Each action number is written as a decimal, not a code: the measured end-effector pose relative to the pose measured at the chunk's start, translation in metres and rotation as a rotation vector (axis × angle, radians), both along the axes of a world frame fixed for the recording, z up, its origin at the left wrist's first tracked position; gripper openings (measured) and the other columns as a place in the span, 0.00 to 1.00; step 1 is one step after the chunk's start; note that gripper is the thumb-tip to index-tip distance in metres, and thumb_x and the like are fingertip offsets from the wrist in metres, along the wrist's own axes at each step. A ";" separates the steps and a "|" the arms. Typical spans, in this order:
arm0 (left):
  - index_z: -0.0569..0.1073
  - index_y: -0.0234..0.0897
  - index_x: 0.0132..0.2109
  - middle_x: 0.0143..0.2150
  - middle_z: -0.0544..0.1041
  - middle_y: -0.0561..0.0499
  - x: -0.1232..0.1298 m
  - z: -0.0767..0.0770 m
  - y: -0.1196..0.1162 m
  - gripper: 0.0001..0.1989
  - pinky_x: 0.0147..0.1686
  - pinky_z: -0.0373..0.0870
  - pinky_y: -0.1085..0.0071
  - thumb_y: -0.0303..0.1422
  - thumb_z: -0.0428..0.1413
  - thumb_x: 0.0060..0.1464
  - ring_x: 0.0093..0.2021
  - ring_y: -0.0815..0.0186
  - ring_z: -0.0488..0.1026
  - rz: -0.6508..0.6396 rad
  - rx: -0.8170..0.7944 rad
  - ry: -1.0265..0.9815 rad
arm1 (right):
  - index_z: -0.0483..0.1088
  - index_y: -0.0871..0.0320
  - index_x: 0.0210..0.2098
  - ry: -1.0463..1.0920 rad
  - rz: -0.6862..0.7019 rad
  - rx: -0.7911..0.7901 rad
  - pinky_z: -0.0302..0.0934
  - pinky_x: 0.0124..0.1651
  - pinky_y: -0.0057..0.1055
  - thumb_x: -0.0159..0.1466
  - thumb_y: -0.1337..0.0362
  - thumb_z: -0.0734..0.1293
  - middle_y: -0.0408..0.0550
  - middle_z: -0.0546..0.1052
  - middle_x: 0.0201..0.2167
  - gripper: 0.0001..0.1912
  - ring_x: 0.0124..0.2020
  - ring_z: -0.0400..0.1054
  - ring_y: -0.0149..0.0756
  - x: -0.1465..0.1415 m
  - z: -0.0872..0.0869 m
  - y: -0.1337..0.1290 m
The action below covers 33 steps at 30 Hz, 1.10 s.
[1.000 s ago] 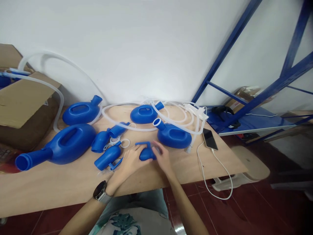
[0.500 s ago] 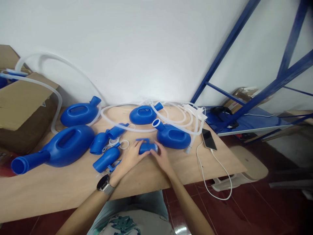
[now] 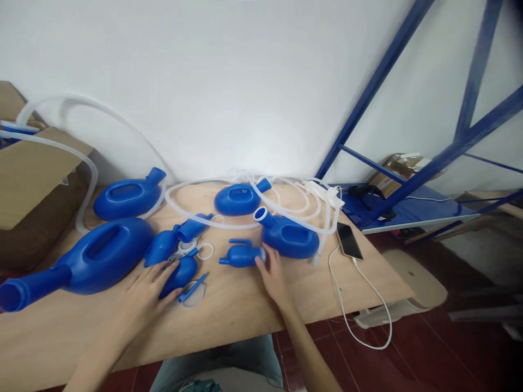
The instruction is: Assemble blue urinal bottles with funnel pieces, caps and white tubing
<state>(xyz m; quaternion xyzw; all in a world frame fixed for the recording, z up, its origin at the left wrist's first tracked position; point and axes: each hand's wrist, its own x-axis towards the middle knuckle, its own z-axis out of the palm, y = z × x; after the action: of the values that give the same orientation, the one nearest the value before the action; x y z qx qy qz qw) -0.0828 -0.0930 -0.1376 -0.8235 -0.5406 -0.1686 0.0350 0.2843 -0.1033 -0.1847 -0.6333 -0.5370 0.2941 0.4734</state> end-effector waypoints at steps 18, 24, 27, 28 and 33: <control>0.74 0.42 0.61 0.59 0.80 0.43 -0.010 -0.013 -0.014 0.25 0.55 0.78 0.53 0.52 0.50 0.68 0.59 0.46 0.78 0.088 0.003 -0.225 | 0.70 0.58 0.65 -0.535 -0.477 0.246 0.53 0.71 0.63 0.70 0.40 0.63 0.66 0.66 0.66 0.35 0.69 0.60 0.61 0.109 0.040 -0.011; 0.74 0.43 0.57 0.54 0.80 0.43 -0.006 -0.004 -0.028 0.14 0.60 0.75 0.48 0.41 0.55 0.68 0.57 0.48 0.78 0.003 0.183 -0.338 | 0.55 0.59 0.76 -0.300 -0.280 -0.087 0.50 0.75 0.57 0.69 0.35 0.59 0.65 0.62 0.72 0.47 0.74 0.56 0.58 0.144 0.016 -0.016; 0.76 0.44 0.53 0.48 0.81 0.46 0.010 -0.005 -0.042 0.10 0.53 0.79 0.55 0.36 0.56 0.68 0.48 0.54 0.80 -0.058 0.243 -0.345 | 0.41 0.62 0.79 -0.305 -0.256 -0.093 0.45 0.77 0.56 0.67 0.33 0.62 0.68 0.51 0.77 0.56 0.78 0.46 0.58 0.141 0.002 -0.017; 0.77 0.43 0.53 0.47 0.81 0.46 0.017 -0.007 -0.046 0.10 0.51 0.79 0.58 0.35 0.56 0.68 0.47 0.56 0.81 -0.096 0.231 -0.325 | 0.40 0.64 0.79 -0.313 -0.251 -0.084 0.45 0.77 0.57 0.66 0.33 0.63 0.69 0.51 0.77 0.58 0.78 0.45 0.59 0.141 -0.001 -0.016; 0.80 0.40 0.52 0.53 0.82 0.44 0.051 -0.034 -0.058 0.13 0.51 0.77 0.59 0.35 0.51 0.71 0.53 0.53 0.78 -0.215 0.148 -0.104 | 0.46 0.64 0.78 -0.312 -0.200 -0.006 0.51 0.75 0.57 0.59 0.34 0.71 0.71 0.60 0.71 0.63 0.74 0.54 0.61 0.152 -0.001 -0.008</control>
<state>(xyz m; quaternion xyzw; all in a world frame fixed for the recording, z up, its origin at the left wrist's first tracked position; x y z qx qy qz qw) -0.0317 -0.1506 -0.1720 -0.8620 -0.4365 -0.2529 0.0493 0.4365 -0.1111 -0.1860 -0.7229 -0.5373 0.1456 0.4093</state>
